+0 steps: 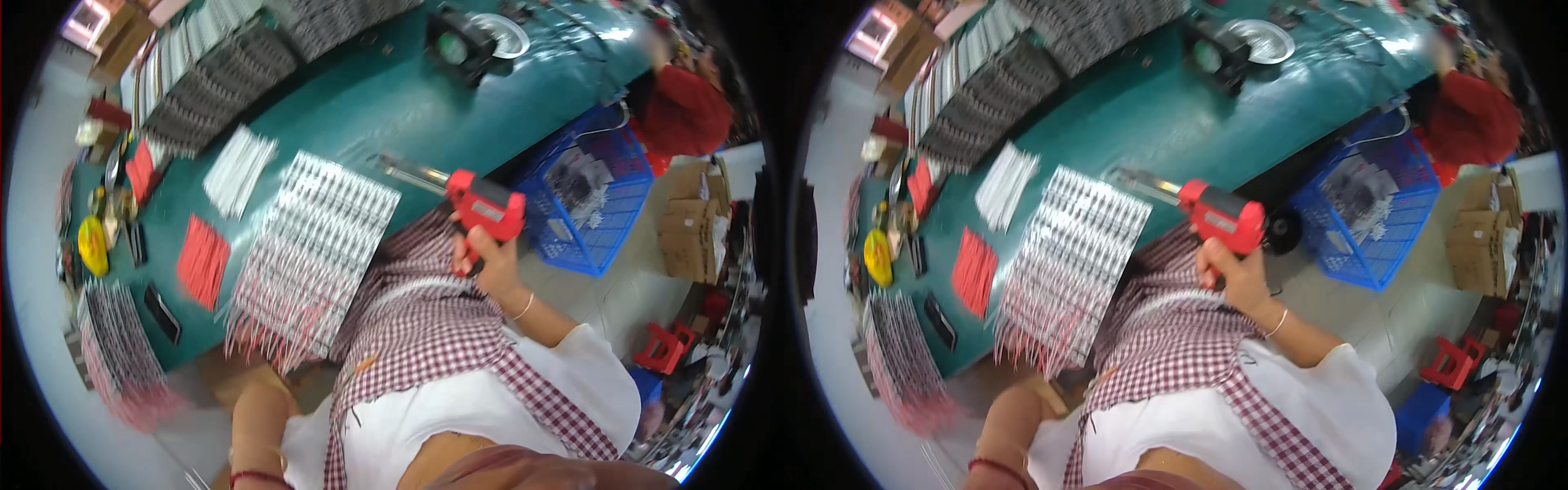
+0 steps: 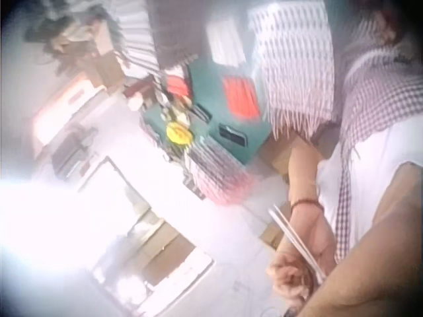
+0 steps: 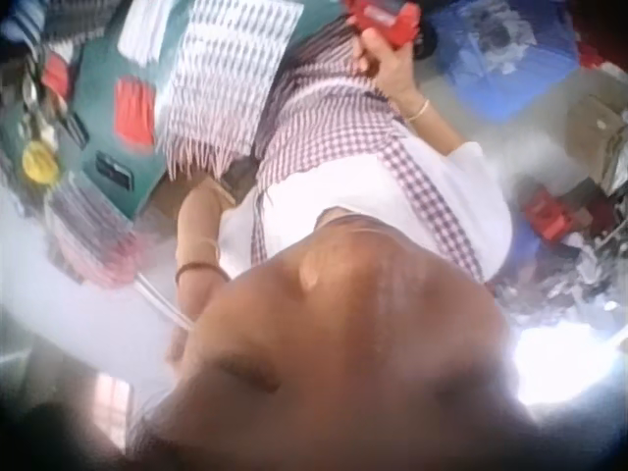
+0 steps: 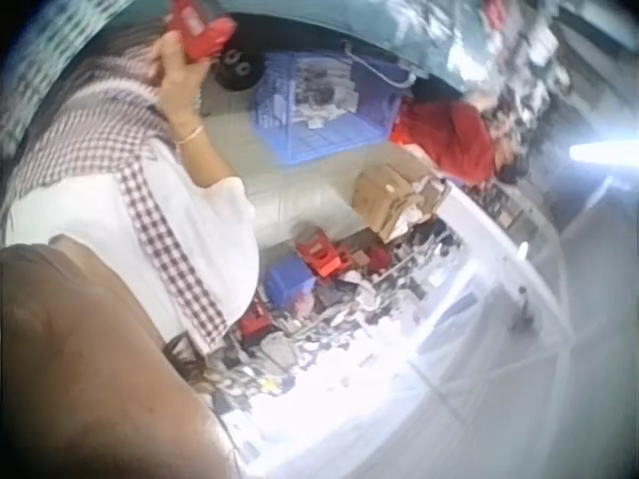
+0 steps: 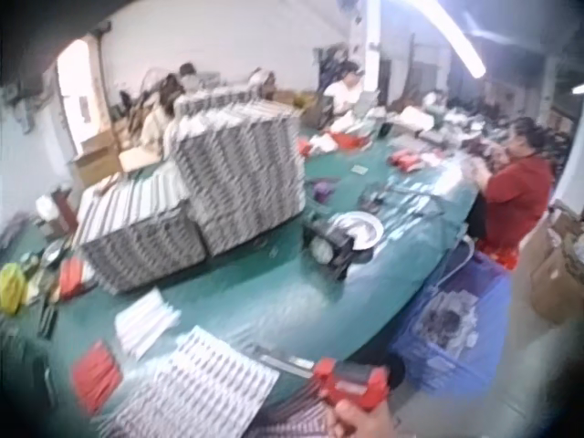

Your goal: The person uses a soldering iron to attach red and white wires to a grid of electronic components on a green workbench. They repeatedly pick up individual wires, place them onto the component grid, and apply the soldering iron to secure them.

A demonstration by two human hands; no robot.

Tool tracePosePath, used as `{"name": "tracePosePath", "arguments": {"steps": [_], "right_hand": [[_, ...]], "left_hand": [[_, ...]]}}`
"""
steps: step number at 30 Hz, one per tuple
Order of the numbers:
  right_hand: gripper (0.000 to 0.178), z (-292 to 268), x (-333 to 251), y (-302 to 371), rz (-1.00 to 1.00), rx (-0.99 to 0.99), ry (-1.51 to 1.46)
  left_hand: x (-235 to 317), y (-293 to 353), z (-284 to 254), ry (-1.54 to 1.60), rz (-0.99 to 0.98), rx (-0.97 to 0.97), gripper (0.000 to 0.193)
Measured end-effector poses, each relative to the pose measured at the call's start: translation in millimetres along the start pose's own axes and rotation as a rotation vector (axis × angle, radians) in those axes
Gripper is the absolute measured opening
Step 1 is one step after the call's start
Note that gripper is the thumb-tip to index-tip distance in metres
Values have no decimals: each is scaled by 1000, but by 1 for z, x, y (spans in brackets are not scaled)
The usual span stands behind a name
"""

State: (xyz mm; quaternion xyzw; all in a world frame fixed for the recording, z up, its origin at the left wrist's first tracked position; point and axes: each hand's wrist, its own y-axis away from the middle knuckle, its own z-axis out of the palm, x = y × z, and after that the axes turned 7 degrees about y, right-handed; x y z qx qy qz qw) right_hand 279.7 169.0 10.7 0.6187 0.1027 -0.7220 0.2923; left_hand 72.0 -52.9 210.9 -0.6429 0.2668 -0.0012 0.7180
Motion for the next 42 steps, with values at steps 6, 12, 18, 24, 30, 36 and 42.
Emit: {"name": "tracePosePath", "arguments": {"steps": [6, 12, 18, 24, 30, 36, 42], "right_hand": [[47, 0, 17, 1, -71, -82, 32], [51, -6, 27, 3, 0, -167, 220], [55, -10, 37, 10, 117, -222, 284], [21, -1, 34, 7, 95, -298, 327], [44, -7, 41, 7, 106, -316, 398], [51, -14, 45, 10, 39, -319, 529], [15, -19, 43, 10, 115, -329, 376]], "left_hand": [[21, 129, -39, -195, -748, -77, 9], [1, 226, 50, 56, -997, -829, 26], [18, 255, 65, 19, -1067, -975, 25], [18, 255, 64, -103, -1003, -1034, 22], [18, 258, 64, -75, -1008, -1042, 21], [19, 259, 63, -24, -1023, -991, 21], [18, 258, 64, -13, -1010, -978, 23]]}}
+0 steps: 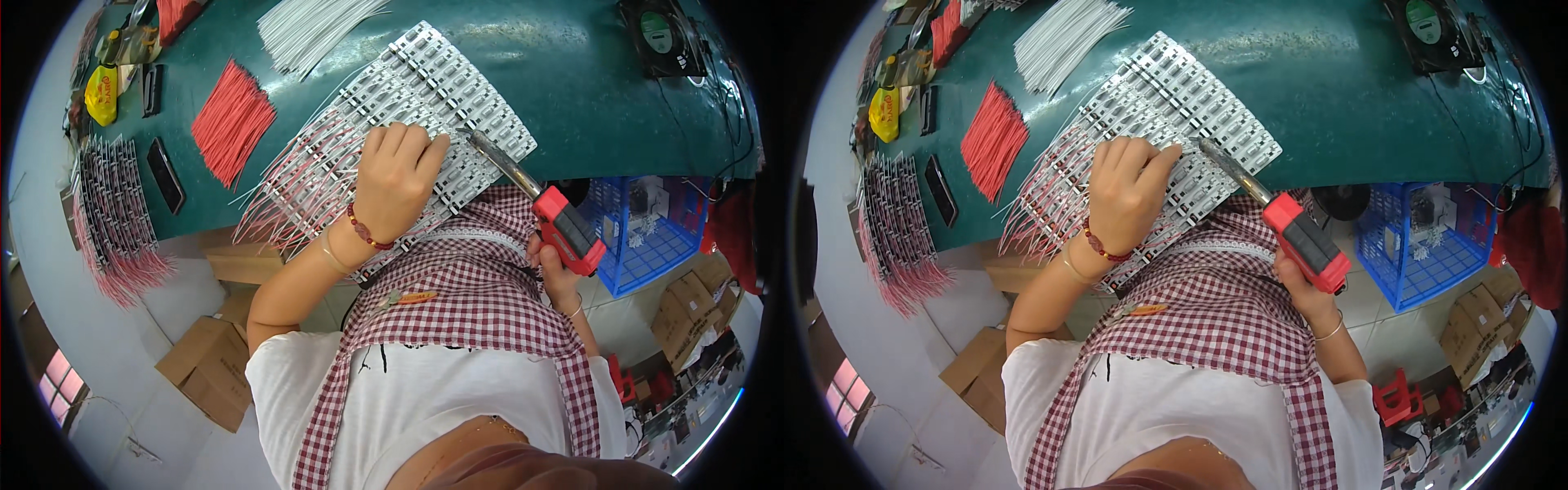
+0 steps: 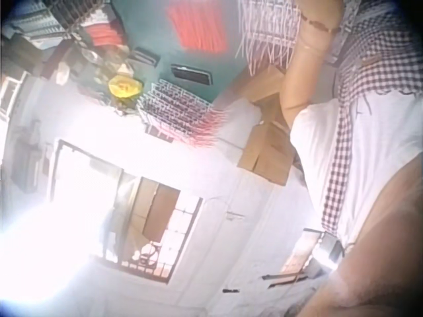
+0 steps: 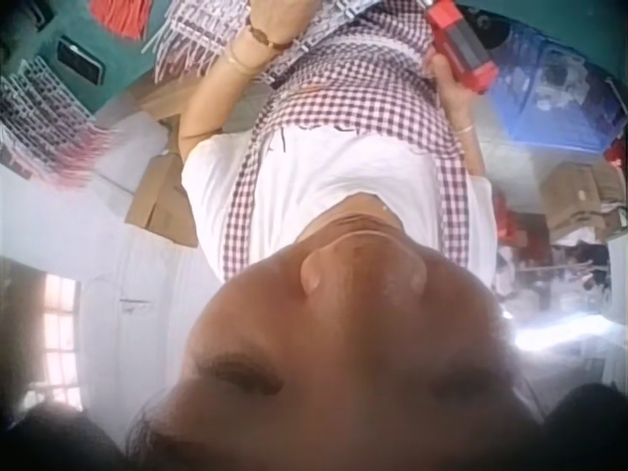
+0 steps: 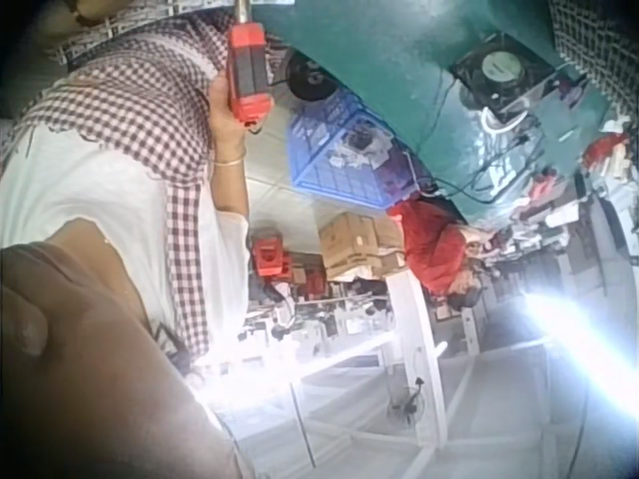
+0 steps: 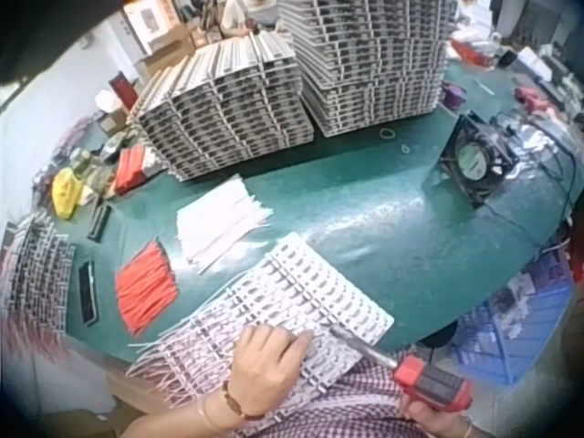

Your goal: The person uses a soldering iron to attach red and white wires to a grid of electronic components on a green workbench. They repeatedly pick up individual wires, place them onto the component grid, and apply the soldering iron to secure them.

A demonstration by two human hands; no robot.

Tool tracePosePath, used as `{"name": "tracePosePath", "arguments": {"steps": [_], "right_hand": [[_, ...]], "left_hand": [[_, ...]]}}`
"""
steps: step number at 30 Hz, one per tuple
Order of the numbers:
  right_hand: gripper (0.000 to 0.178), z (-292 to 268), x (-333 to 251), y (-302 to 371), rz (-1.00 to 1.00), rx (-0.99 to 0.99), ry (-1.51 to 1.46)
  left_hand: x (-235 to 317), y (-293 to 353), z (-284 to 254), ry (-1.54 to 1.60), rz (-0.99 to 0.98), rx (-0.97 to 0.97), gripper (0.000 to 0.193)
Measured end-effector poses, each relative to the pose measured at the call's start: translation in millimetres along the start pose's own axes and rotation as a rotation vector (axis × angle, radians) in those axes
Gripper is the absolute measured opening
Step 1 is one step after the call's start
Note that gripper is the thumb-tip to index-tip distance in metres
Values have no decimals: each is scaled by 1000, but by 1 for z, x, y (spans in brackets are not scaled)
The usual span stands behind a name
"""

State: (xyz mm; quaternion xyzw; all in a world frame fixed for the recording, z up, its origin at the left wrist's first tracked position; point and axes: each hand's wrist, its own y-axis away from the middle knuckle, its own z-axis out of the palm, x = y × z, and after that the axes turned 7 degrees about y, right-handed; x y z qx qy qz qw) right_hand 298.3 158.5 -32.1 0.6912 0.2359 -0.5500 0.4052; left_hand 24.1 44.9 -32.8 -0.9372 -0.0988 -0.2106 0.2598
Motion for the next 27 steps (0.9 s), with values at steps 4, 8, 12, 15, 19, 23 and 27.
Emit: {"name": "tracePosePath", "arguments": {"steps": [4, 8, 12, 15, 19, 23, 27], "right_hand": [[22, -3, 12, 6, -31, 39, 75], [24, -4, 14, 6, -20, 37, 94], [34, -5, 22, 3, -37, 35, 346], [24, -12, 29, 7, -80, 45, 441], [22, -5, 18, 6, -81, 126, 390], [24, -2, 14, 4, -86, 154, 384], [27, -1, 3, 5, -61, 125, 274]], "left_hand": [[1, 0, -1, -2, 3, 1, 23], [0, 0, 0, -16, -5, -15, 22], [0, -1, 0, -19, 0, -28, 22], [1, -2, -1, -25, -5, -36, 22], [0, -2, -1, -33, -9, -54, 22], [1, -3, -2, -60, -11, -69, 21], [0, -2, -2, -40, -5, -40, 23]]}}
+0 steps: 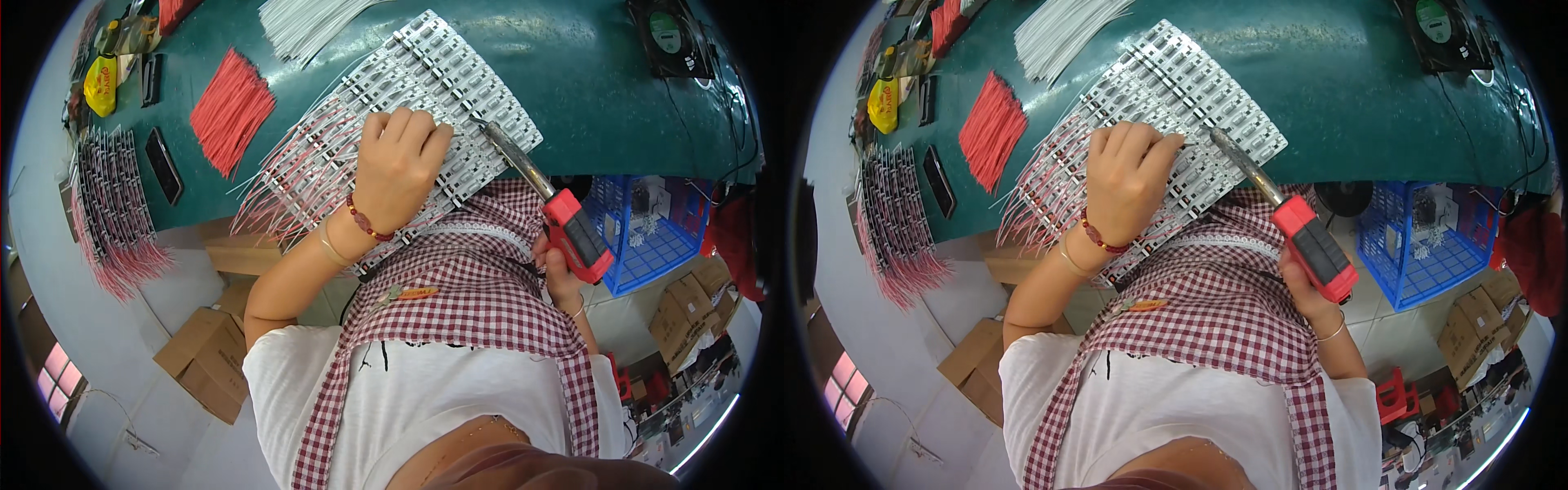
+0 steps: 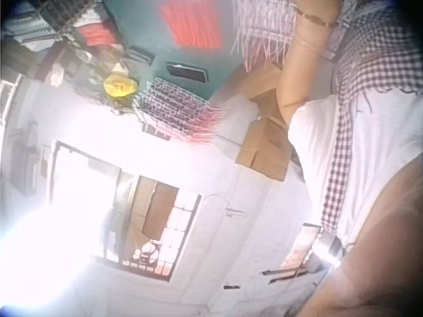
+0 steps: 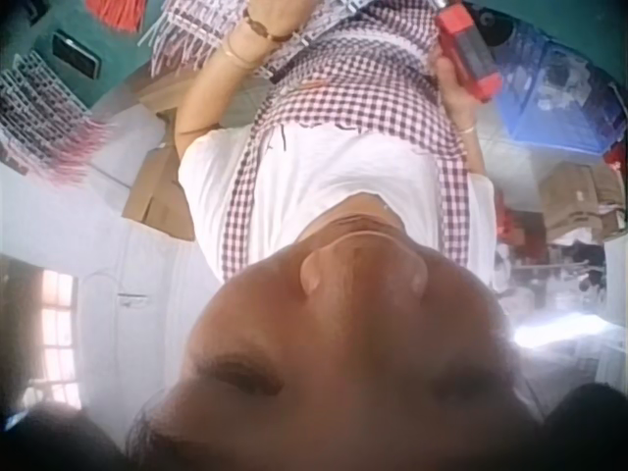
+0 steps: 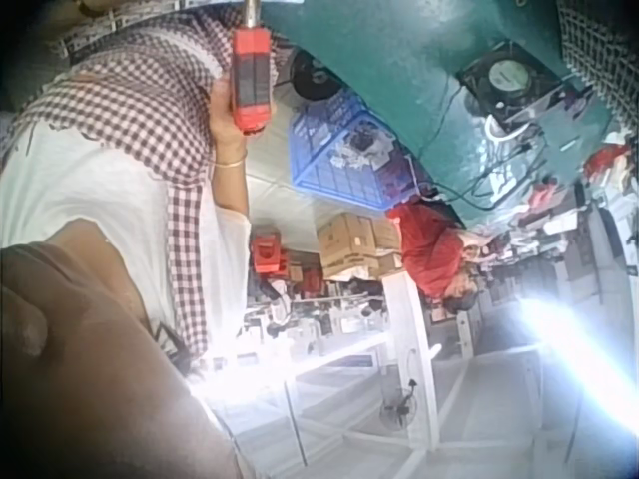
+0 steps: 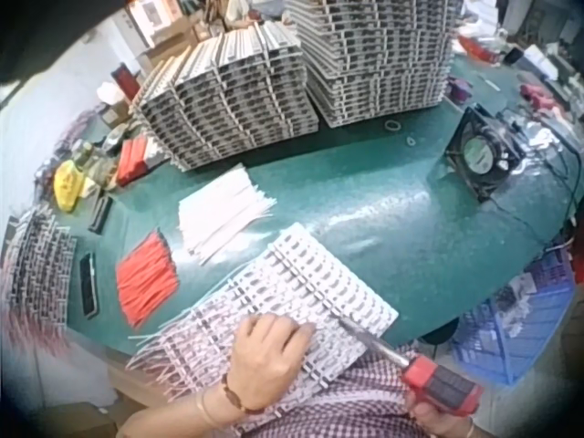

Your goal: The person uses a soldering iron to attach red and white wires to a grid of electronic components on a green workbench. They repeatedly pick up individual wires, place them onto the component grid, and apply the soldering iron to secure them.

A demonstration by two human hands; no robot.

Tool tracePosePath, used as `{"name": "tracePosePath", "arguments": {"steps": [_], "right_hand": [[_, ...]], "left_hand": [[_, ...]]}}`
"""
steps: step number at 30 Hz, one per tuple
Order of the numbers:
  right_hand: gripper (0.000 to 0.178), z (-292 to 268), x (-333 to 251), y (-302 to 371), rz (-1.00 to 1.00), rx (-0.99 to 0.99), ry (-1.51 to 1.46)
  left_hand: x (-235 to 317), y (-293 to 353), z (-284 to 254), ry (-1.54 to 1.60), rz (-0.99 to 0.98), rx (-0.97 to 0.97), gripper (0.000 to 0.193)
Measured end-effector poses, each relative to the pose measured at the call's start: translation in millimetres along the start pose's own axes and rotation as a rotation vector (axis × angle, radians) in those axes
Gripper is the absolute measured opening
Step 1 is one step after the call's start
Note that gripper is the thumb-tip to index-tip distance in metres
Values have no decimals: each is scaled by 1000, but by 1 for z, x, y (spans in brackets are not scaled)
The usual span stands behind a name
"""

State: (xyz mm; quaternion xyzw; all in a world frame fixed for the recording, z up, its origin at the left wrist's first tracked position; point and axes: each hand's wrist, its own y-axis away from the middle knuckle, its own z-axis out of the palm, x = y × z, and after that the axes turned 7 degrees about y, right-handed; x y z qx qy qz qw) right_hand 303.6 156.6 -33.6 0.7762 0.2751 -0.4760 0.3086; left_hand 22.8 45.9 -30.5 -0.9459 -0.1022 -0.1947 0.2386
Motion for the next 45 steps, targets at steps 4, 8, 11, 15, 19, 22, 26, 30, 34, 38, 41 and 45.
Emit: {"name": "tracePosePath", "arguments": {"steps": [4, 8, 11, 15, 19, 22, 26, 30, 34, 38, 41, 45], "right_hand": [[27, -4, -2, 6, 63, -28, -93], [26, -8, 20, 14, 1, -54, 62], [25, -7, 21, 15, 2, -45, 79], [24, -5, 19, 14, 5, -35, 66], [23, -6, 28, 16, 9, -39, 112], [23, -5, 30, 17, -1, -27, 135], [27, -6, 14, 13, 8, -51, 35], [32, -5, 5, 10, 10, -39, -29], [42, -4, 6, 11, 1, -41, -3], [62, -8, 12, 18, 16, -74, -25], [42, -6, 5, 16, 31, -21, -93], [34, -9, 12, 21, 19, -23, -72]], "left_hand": [[9, 3, -4, 48, 2, -26, 25], [10, 6, 2, 102, -22, -31, 25], [10, 7, 3, 103, -33, -16, 25], [11, 7, 4, 110, -38, -6, 25], [10, 5, 6, 111, -37, -1, 24], [12, 3, 5, 89, -55, -33, 22], [13, 3, 4, 63, -62, -47, 20], [13, 3, 4, 52, -61, -52, 20], [13, 3, 4, 5, -49, -50, 19], [11, 3, 1, 13, -41, -39, 17], [14, 4, 1, 44, -28, -27, 18], [20, 7, 6, 115, -44, -41, 20]]}}
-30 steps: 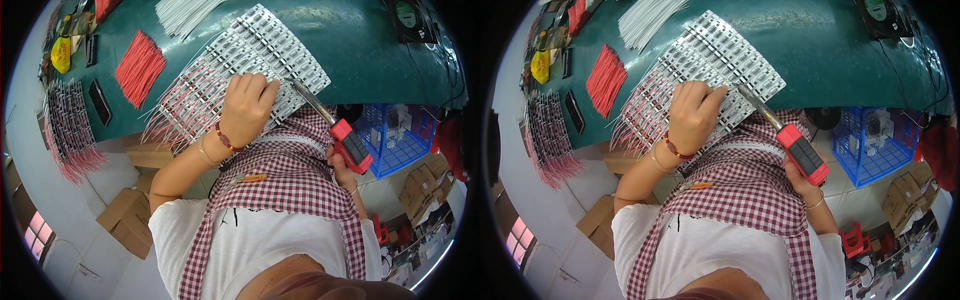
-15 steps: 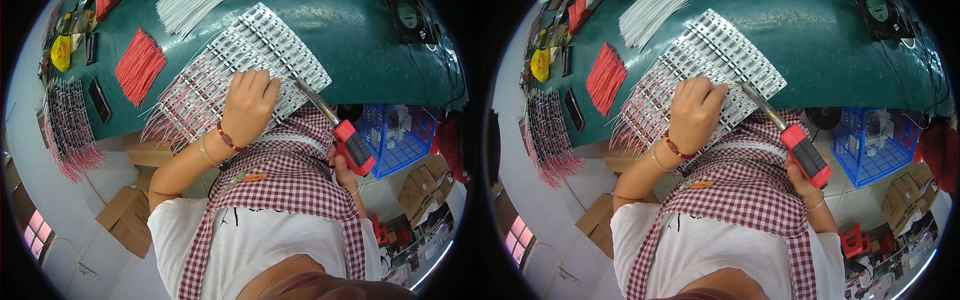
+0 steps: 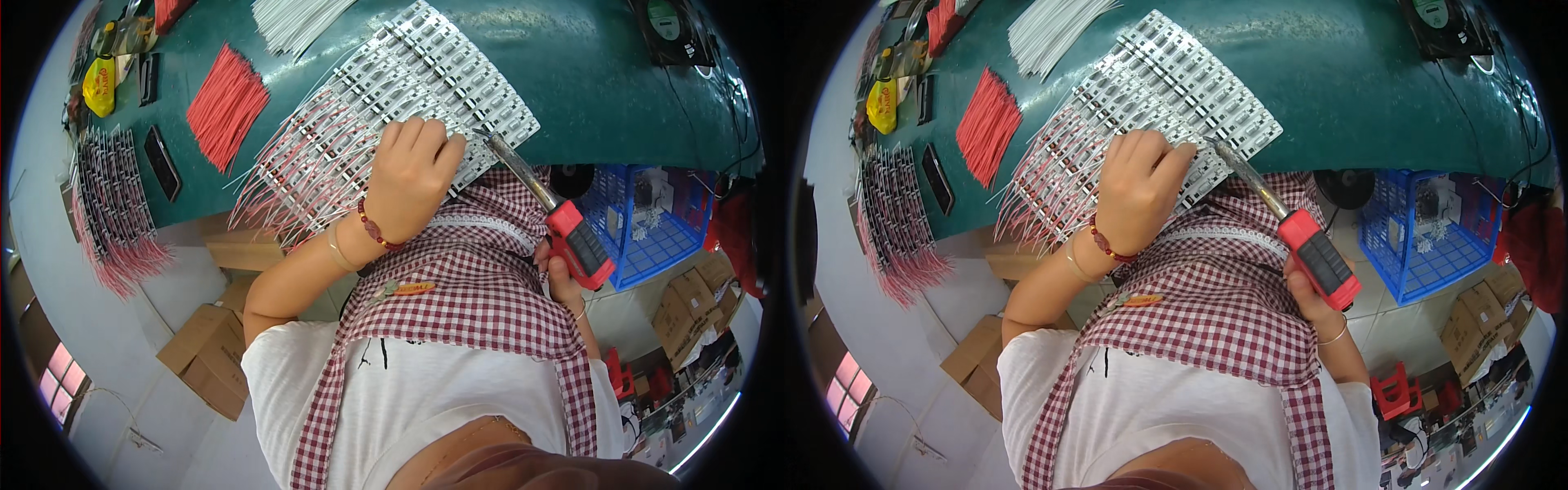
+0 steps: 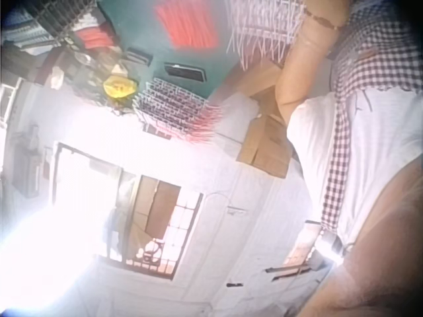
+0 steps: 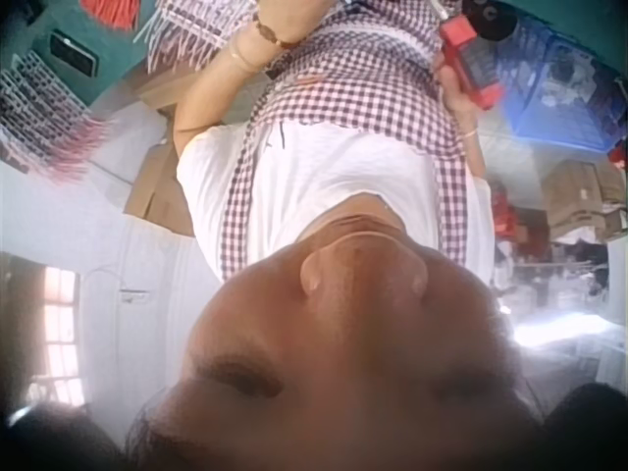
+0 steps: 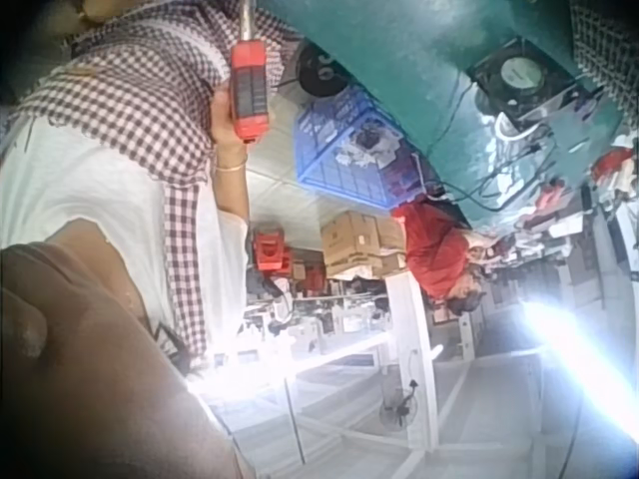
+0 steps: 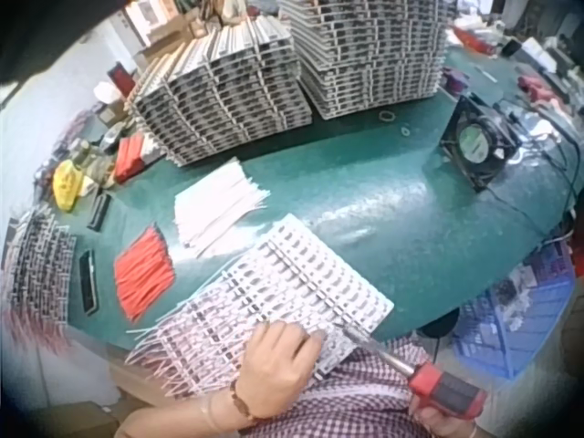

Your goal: The person uses a soldering iron to attach red and white wires to a grid of electronic components on a green workbench. They repeatedly pick up individual wires, place them onto the component grid, and apply the soldering iron to secure them.

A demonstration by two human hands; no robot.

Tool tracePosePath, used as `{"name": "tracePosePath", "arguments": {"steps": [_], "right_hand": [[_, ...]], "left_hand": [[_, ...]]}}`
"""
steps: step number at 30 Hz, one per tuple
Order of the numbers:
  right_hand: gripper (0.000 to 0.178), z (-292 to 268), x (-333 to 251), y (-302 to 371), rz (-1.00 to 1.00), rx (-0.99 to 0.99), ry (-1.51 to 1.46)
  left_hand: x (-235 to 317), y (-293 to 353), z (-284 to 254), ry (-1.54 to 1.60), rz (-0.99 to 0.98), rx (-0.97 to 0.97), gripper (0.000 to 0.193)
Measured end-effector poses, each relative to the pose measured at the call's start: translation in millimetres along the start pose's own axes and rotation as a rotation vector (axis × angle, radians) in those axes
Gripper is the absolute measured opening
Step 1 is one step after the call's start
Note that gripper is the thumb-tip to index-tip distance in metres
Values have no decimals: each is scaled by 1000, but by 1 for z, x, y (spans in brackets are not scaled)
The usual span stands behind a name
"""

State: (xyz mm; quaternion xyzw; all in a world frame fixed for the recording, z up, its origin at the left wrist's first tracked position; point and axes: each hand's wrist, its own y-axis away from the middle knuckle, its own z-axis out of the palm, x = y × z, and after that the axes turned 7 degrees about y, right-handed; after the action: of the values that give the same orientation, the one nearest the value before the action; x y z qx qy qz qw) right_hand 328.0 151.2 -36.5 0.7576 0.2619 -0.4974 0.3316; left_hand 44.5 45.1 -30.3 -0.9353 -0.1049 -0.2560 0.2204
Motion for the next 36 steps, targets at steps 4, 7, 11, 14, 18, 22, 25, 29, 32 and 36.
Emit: {"name": "tracePosePath", "arguments": {"steps": [4, 7, 11, 14, 18, 22, 25, 29, 32, 36], "right_hand": [[30, 0, 2, 2, 10, 7, 37], [27, -2, 15, 6, -21, -1, 138], [26, -6, 24, 9, -33, -22, 290], [29, -4, 15, 8, -40, 2, 198], [36, -3, 5, 6, -2, 30, 50], [38, -4, 6, 7, 7, 25, 22], [39, -2, -1, 6, 17, 28, -19], [38, -2, 0, 8, 25, 14, -18], [37, -2, 8, 12, 16, 18, 25], [35, -1, 16, 17, 0, 30, 90]], "left_hand": [[0, 0, 2, 0, -1, 8, 20], [2, -3, 0, -2, -5, -24, 20], [3, -4, -1, -20, -9, -42, 19], [4, -5, -2, -41, -12, -58, 18], [5, -6, -2, -75, -20, -72, 16], [6, -6, -4, -106, -29, -100, 12], [3, -5, -2, -114, -56, -73, 11], [9, -8, 1, -85, -108, -50, 11], [13, -12, 1, -85, -142, -85, 10], [17, -20, -2, -97, -175, -150, 8]]}}
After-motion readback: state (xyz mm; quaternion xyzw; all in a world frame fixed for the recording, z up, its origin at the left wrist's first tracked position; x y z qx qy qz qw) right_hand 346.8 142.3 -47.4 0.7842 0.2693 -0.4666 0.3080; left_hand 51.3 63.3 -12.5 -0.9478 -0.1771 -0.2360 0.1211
